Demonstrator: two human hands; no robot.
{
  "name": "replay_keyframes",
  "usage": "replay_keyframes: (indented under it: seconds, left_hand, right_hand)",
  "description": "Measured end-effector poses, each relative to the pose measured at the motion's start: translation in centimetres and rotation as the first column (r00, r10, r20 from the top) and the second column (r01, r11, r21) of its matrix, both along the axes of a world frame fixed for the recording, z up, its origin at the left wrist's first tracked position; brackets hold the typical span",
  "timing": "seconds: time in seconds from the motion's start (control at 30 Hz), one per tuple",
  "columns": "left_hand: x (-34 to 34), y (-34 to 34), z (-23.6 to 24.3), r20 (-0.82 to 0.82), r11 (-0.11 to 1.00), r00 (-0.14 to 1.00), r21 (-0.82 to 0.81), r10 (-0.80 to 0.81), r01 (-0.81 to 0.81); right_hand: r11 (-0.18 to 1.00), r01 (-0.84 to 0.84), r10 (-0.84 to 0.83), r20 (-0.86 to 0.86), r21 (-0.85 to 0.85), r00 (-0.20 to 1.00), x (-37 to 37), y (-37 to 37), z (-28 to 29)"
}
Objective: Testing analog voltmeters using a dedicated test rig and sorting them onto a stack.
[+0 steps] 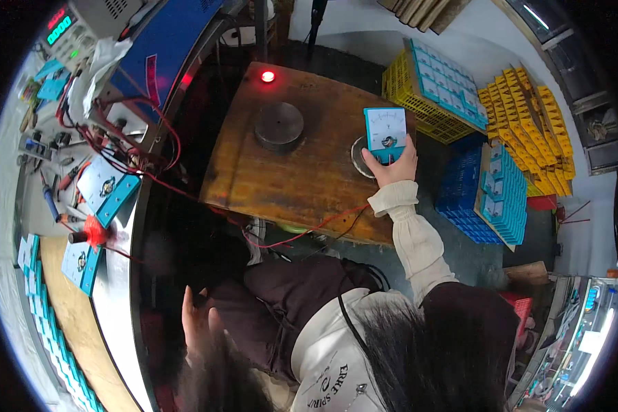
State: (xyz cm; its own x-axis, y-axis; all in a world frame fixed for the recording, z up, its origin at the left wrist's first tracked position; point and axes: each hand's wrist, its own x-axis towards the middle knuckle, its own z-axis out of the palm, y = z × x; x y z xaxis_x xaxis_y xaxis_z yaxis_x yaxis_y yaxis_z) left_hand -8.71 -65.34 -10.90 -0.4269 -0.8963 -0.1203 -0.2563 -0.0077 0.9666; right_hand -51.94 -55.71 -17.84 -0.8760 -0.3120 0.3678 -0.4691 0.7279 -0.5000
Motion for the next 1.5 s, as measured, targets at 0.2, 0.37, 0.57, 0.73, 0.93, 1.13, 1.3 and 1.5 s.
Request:
replay_keyframes:
  seconds: [0.2, 0.37, 0.57, 0.73, 0.93, 1.13, 1.3, 1.5]
  left_hand:
    - [-0.8, 0.6, 0.9, 0.028, 0.990, 0.996, 0.117, 0.081, -0.084]
    - [-1.2, -0.7, 3.7, 0.215, 0.984, 0.971, 0.120, 0.107, -0.134]
    - [5.1, -1.9, 12.2, 0.542, 0.752, 0.776, -0.645, 0.321, 0.139]
    - [2.9, -0.4, 9.2, 0.520, 0.747, 0.851, -0.596, 0.079, 0.295]
    - [-2.2, -0.4, 7.7, 0.482, 0.722, 0.864, -0.544, -0.147, 0.427]
    - [-3.4, -1.1, 6.2, 0.471, 0.715, 0.863, -0.538, -0.183, 0.446]
    - [-3.2, -1.2, 5.5, 0.476, 0.750, 0.857, -0.492, -0.194, 0.443]
    - [-4.9, -0.9, 4.5, 0.446, 0.722, 0.858, -0.504, -0.254, 0.475]
  right_hand:
    - [0.999, -0.013, 0.011, -0.067, -0.030, 0.998, 0.0, 0.6, -1.0]
    - [0.998, -0.026, 0.023, -0.045, -0.062, 0.999, -0.2, 0.5, -0.9]
    - [0.990, -0.087, 0.081, -0.058, -0.112, 0.995, -0.2, 0.5, -0.9]
    - [0.996, -0.062, 0.062, -0.004, -0.071, 0.998, -0.2, 0.5, -0.5]
    - [0.998, -0.021, 0.018, -0.070, -0.055, 0.997, 0.1, 0.3, -0.6]
    - [0.889, -0.234, 0.229, -0.062, -0.394, 0.972, 0.0, -0.2, -0.2]
    - [0.991, -0.049, 0.045, -0.038, -0.125, 0.998, 0.8, 0.3, -0.2]
    - [0.995, -0.095, 0.093, -0.080, -0.024, 0.992, 0.5, 1.0, -0.2]
